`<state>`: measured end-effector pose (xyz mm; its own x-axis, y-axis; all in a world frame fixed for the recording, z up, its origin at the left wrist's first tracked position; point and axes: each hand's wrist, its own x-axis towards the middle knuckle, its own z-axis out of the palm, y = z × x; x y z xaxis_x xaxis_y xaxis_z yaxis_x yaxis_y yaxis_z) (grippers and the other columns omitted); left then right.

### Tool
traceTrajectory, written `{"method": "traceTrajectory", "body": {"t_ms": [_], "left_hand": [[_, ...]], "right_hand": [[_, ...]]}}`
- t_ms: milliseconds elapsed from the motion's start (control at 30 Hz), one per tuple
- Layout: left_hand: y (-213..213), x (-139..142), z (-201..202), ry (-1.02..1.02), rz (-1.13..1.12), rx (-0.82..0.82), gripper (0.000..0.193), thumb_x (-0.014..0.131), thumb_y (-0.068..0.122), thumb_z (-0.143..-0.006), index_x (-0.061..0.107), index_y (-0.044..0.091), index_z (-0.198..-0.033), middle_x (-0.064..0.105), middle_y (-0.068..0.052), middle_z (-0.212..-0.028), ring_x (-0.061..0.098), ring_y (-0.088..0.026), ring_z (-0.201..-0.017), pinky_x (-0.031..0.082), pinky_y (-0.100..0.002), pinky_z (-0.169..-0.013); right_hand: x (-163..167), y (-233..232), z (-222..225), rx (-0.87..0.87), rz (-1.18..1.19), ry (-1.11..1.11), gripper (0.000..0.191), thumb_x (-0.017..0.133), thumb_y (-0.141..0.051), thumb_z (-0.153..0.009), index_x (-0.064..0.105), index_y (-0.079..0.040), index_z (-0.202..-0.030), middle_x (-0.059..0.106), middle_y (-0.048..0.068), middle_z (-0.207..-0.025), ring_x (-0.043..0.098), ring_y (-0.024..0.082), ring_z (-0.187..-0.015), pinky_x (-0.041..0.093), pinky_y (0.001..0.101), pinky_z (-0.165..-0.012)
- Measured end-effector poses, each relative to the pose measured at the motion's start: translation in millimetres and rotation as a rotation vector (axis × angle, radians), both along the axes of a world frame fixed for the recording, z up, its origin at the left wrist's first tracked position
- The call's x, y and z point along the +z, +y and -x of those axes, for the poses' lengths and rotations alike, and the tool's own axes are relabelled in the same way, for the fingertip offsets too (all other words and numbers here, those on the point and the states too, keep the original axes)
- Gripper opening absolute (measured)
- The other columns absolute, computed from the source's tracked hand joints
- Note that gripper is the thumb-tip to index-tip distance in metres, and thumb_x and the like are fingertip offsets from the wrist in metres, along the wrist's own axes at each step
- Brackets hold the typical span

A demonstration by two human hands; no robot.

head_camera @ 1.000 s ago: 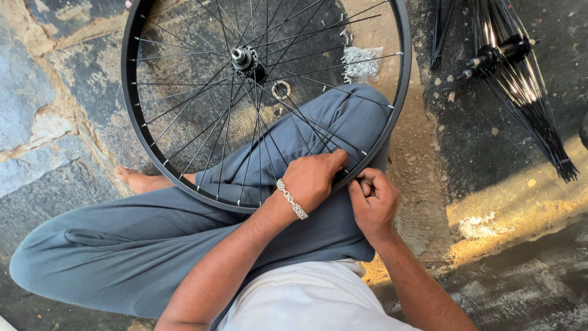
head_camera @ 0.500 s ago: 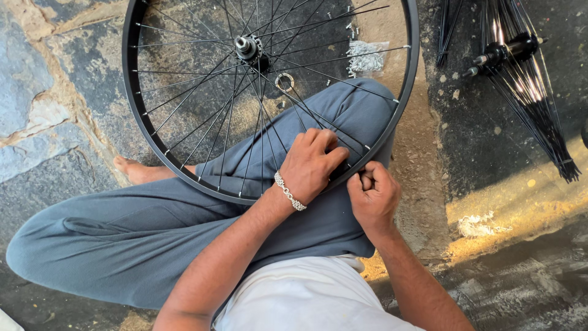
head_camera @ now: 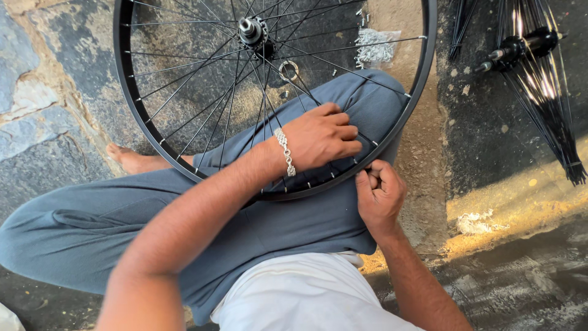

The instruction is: The person sits on the ground and laces a bicycle wheel by hand. They insert spokes into the rim and hub, threading them through the holes and securing them with nipples. The person rotates the wheel to access different sections and continues the lacing process.

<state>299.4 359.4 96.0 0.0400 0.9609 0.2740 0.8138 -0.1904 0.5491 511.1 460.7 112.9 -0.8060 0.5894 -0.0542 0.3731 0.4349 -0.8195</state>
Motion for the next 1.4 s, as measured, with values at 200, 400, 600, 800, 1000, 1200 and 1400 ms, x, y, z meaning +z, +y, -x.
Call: {"method": "traceTrajectory", "body": {"t_ms": [200,400,600,800,1000,1200,1400], "left_hand": [[-5.8,4.6,4.9,0.146,-0.137,0.02,0.007,0.061,0.025,-0.089,0.061,0.018,-0.088,0.056,0.003,-0.084,0.059,-0.018,-0.094,0.042,-0.04,-0.095],[-6.7,-6.6,6.1,0.115,-0.132,-0.034,0.013,0.062,0.025,-0.087,0.062,0.014,-0.095,0.057,0.0,-0.09,0.058,-0.018,-0.091,0.045,-0.036,-0.092],[-1.0,-10.3,-4.6,-0.188,0.036,-0.025,0.013,0.062,0.025,-0.094,0.062,0.013,-0.088,0.059,-0.002,-0.087,0.058,-0.022,-0.087,0.045,-0.038,-0.08],[4.3,-10.6,-11.6,-0.335,0.1,-0.042,0.013,0.062,0.021,-0.091,0.064,0.008,-0.092,0.063,-0.006,-0.095,0.062,-0.027,-0.096,0.047,-0.042,-0.085],[9.0,-6.8,-8.7,-0.323,0.116,-0.061,0.018,0.065,0.013,-0.081,0.065,0.006,-0.098,0.063,-0.008,-0.099,0.062,-0.028,-0.1,0.048,-0.043,-0.087],[8.7,-0.9,-12.8,-0.367,0.149,-0.045,0.014,0.068,0.013,-0.081,0.064,0.009,-0.094,0.061,-0.007,-0.095,0.062,-0.028,-0.098,0.046,-0.044,-0.083],[8.0,5.0,-16.7,-0.413,0.104,-0.002,0.012,0.071,0.019,-0.084,0.063,0.012,-0.09,0.059,-0.007,-0.093,0.061,-0.028,-0.095,0.043,-0.044,-0.08]], "right_hand": [[0.2,-0.3,4.4,-0.021,-0.023,-0.01,0.01,0.072,-0.005,-0.1,0.063,0.0,-0.098,0.04,-0.003,-0.066,0.036,0.008,-0.059,0.032,0.0283,-0.055],[-2.9,0.9,4.1,-0.044,0.013,-0.049,0.015,0.074,-0.007,-0.1,0.061,-0.001,-0.097,0.036,-0.004,-0.065,0.033,0.007,-0.059,0.031,0.0281,-0.054],[-8.6,1.5,-1.6,-0.037,0.08,0.002,0.012,0.07,-0.009,-0.102,0.062,-0.001,-0.102,0.035,-0.007,-0.066,0.033,0.006,-0.06,0.031,0.0258,-0.057],[-12.5,4.8,-19.5,-0.072,0.193,-0.015,0.014,0.071,-0.01,-0.104,0.061,-0.001,-0.1,0.036,-0.008,-0.07,0.032,0.004,-0.065,0.03,0.0233,-0.06],[-16.3,20.1,-18.7,-0.152,0.499,-0.001,0.013,0.074,-0.005,-0.098,0.061,-0.004,-0.096,0.042,-0.012,-0.072,0.033,-0.001,-0.065,0.03,0.0175,-0.059],[-17.1,24.1,-20.0,-0.124,0.47,-0.009,0.018,0.075,-0.002,-0.097,0.058,-0.005,-0.091,0.044,-0.011,-0.072,0.035,-0.001,-0.066,0.033,0.0175,-0.06],[-22.3,20.6,-23.3,-0.131,0.336,0.007,0.018,0.07,0.004,-0.096,0.056,-0.006,-0.091,0.041,-0.01,-0.075,0.035,0.0,-0.069,0.032,0.0185,-0.062]]}}
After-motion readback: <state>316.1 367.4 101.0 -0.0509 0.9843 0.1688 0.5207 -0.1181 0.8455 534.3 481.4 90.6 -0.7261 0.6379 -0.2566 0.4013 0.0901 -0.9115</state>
